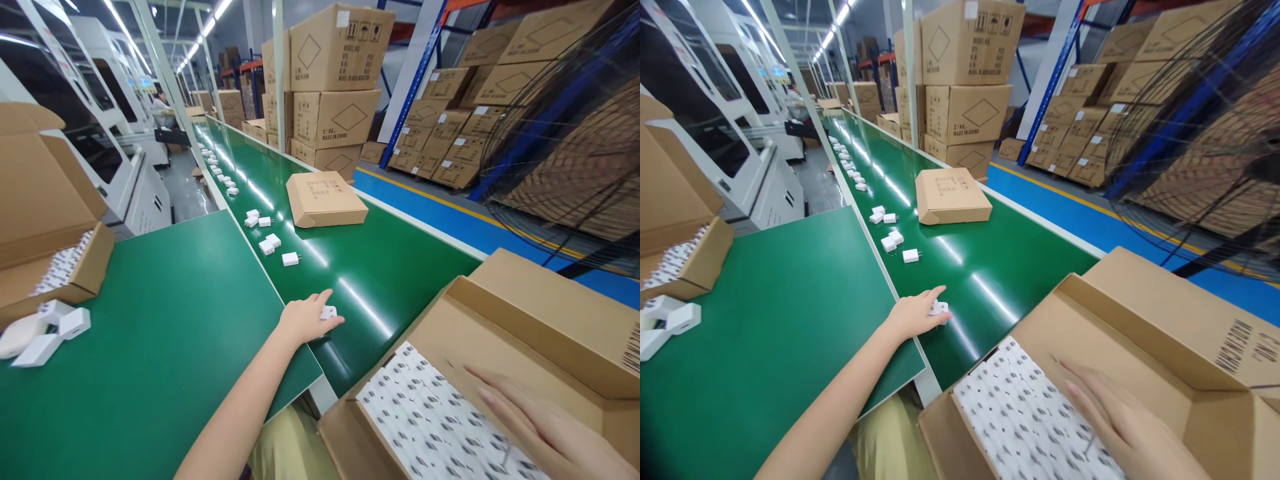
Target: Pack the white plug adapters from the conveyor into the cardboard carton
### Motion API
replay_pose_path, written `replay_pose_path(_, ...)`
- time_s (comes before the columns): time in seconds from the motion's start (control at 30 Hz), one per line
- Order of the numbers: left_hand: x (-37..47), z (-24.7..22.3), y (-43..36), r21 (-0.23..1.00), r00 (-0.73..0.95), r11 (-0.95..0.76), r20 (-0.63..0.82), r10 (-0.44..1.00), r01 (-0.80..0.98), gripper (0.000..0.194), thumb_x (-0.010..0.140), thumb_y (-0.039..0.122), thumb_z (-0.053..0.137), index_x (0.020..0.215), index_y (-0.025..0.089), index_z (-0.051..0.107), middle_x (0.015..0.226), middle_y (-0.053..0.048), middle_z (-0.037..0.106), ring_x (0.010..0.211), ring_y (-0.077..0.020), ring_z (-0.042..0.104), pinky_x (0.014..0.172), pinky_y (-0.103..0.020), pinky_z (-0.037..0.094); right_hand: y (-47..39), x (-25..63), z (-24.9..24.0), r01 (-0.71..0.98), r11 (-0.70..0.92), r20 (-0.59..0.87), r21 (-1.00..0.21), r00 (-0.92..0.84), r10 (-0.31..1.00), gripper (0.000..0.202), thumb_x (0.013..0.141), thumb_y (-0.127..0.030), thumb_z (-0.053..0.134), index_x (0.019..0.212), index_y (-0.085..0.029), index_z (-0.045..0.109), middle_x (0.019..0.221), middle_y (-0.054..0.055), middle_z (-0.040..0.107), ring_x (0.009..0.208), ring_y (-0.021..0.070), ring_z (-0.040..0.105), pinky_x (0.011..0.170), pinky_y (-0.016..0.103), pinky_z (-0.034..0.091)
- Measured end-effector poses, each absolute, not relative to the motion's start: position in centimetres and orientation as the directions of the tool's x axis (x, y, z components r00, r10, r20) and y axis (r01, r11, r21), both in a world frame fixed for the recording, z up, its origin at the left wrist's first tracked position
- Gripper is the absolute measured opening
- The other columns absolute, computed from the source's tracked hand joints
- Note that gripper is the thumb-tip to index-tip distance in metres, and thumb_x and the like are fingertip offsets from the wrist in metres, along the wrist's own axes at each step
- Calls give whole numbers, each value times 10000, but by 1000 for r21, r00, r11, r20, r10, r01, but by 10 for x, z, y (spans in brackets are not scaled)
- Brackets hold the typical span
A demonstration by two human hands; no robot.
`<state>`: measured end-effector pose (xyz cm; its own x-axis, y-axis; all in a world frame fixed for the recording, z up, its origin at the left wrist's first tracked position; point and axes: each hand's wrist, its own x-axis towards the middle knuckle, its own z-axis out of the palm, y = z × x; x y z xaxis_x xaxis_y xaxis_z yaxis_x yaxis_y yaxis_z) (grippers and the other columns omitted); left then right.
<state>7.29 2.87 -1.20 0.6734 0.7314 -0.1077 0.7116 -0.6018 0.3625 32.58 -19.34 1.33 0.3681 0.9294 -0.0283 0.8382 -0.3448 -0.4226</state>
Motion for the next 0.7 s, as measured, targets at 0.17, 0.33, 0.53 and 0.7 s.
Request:
replay_pose_path(0.17,67,-13,37,617,403,-370,93,911,695,337,897,336,281,1172,260,459,1051,-27,624,910,-195,603,771,-297,439,-105,247,32,931,-20,-24,-365,12,1000,461,845,-437,358,1237,-207,438,1301,108,433,1154,253,434,938,430,419)
replay_pose_path(0.33,56,-17,50,868,119,-187,148,982,459,270,881,265,285,1010,233,520,787,7,642,619,-121,602,632,-240,450,-46,185,12,963,35,-114,-268,-68,991,424,838,-274,489,1238,-152,422,1211,139,494,1110,254,461,865,370,456)
replay_pose_path(0.53,53,-22,56,961,-29,-120,132,991,250,254,855,245,288,930,201,526,670,23,591,493,-91,548,553,-214,437,-33,170,-3,980,-50,-208,-191,9,978,148,871,-218,510,990,-145,560,981,54,584,896,193,557,778,395,473)
replay_pose_path(0.7,55,-21,55,943,18,-76,74,997,324,236,828,190,319,941,222,524,675,33,609,532,-98,561,594,-222,436,-32,180,-8,955,-127,-282,-270,48,958,142,870,-271,521,915,-149,576,917,31,593,831,174,565,777,396,460)
